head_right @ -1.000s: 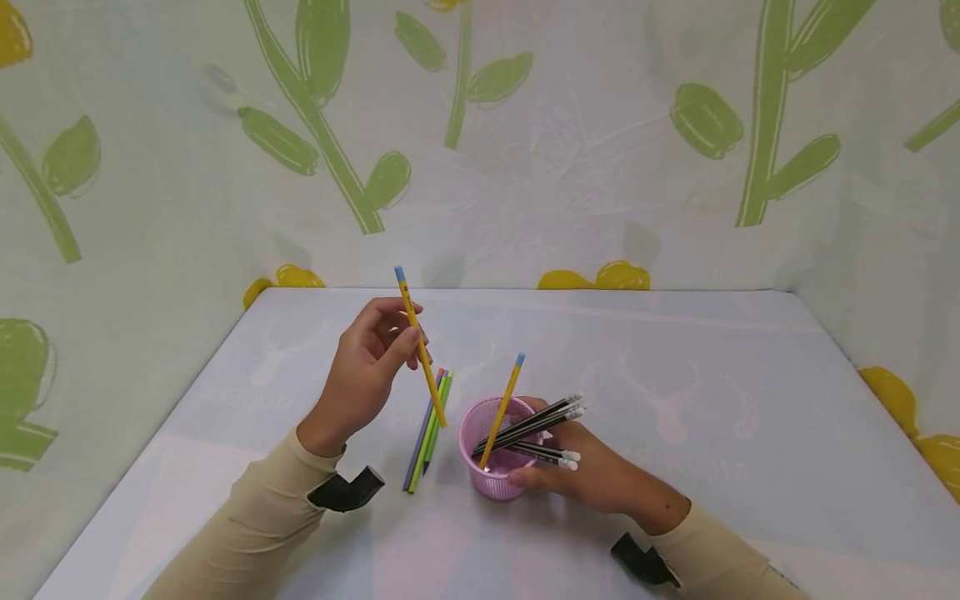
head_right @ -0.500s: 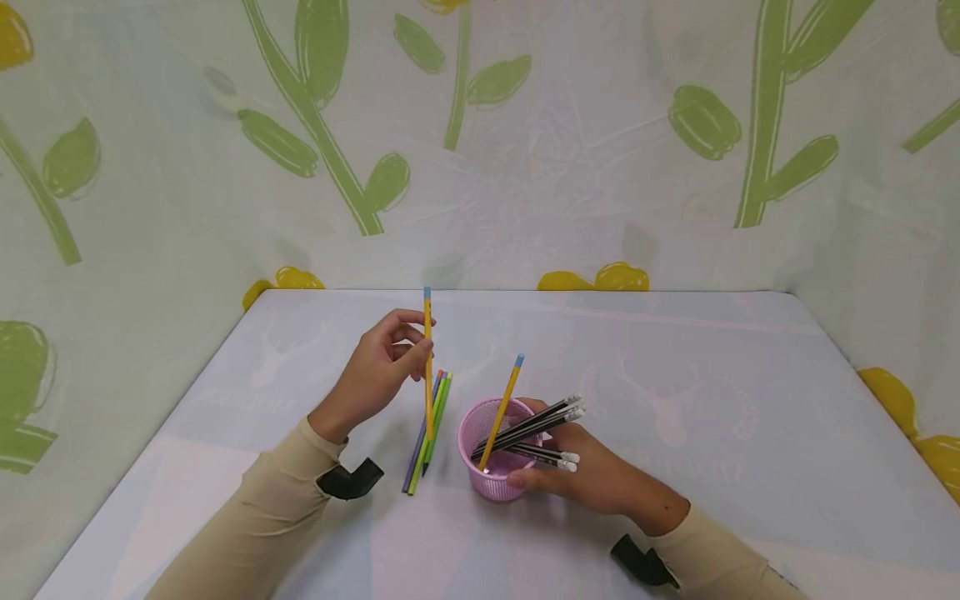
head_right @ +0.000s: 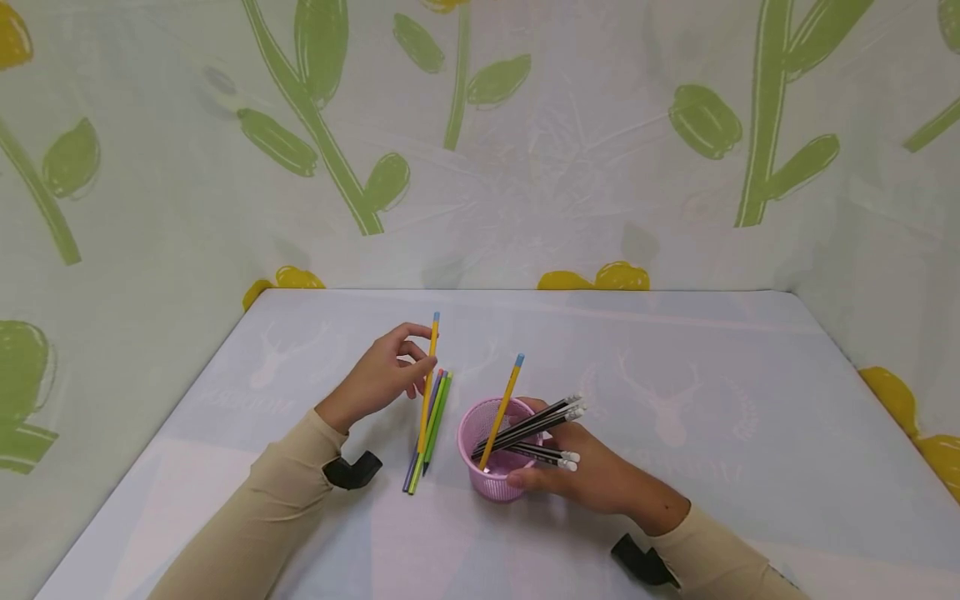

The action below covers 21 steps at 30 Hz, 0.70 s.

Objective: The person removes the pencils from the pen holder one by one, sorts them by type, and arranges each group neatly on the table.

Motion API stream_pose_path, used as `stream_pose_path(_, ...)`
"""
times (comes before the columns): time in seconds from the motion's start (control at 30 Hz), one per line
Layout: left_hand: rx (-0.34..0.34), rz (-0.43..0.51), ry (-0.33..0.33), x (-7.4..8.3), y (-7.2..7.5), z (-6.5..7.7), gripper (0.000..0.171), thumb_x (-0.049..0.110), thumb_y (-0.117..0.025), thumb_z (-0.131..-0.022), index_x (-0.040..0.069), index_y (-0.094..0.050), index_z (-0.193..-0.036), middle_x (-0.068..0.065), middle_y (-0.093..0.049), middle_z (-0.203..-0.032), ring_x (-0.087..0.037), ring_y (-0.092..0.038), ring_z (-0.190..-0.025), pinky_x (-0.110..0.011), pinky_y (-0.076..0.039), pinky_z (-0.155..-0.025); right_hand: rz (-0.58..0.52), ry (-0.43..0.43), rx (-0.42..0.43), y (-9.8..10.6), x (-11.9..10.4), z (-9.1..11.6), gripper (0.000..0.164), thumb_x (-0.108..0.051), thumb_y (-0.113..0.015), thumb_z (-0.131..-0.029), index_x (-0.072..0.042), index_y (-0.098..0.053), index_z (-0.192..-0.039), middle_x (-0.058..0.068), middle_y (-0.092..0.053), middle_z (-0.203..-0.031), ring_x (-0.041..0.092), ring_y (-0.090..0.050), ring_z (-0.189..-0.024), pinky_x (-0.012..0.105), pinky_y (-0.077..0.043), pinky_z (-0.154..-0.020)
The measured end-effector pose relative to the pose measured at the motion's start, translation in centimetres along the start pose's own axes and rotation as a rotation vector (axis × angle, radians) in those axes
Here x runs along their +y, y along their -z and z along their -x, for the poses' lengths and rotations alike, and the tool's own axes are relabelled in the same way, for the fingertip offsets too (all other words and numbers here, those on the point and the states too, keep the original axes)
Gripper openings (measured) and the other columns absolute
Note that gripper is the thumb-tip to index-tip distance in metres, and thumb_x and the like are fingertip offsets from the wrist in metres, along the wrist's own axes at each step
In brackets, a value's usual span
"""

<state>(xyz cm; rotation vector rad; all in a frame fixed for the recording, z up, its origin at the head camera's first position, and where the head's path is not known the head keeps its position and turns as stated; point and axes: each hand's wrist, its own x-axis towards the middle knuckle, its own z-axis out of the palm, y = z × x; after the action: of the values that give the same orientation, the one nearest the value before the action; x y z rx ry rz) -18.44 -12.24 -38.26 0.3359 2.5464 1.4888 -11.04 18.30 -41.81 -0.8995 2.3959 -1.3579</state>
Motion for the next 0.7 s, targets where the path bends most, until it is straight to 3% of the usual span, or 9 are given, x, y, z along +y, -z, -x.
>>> stream_pose_path(0.2,-0.032,-0.059,0.085,-1.2,0.1,-0.5,0.046,0.019,-0.067,-0.096,0.014,-0.048,-0.137,-0.007,-0.070,-0.093,-0.019,-0.068,-0.066,-0.034,-0.054,-0.061,0.003,0.002,0.000,0.0,0.0,0.0,0.072,-0.025,-0.073,-0.092,-0.023,-0.035,-0.153,-0.002,-0.051,-0.147,0.012,-0.046,-0.137,0.022,-0.040,-0.106)
stream_pose_path(0.4,-0.081,-0.089,0.145,-2.0,0.2,-0.8,0.049,0.023,-0.069,-0.095,0.015,-0.046,-0.138,-0.006,-0.070,-0.091,-0.020,-0.068,-0.064,-0.035,-0.054,-0.063,0.004,-0.006,0.000,0.0,0.0,0.0,0.072,-0.027,-0.073,-0.092,-0.025,-0.036,-0.152,-0.002,-0.050,-0.149,0.015,-0.046,-0.138,0.023,-0.041,-0.106)
stream_pose_path(0.7,-0.153,-0.115,0.164,-2.7,0.1,-0.8,0.047,0.015,-0.065,-0.094,0.012,-0.047,-0.137,-0.007,-0.068,-0.089,-0.017,-0.066,-0.064,-0.030,-0.053,-0.060,-0.006,0.006,0.001,0.0,0.1,0.0,0.072,-0.026,-0.073,-0.091,-0.025,-0.036,-0.152,-0.001,-0.050,-0.148,0.014,-0.046,-0.137,0.022,-0.042,-0.105)
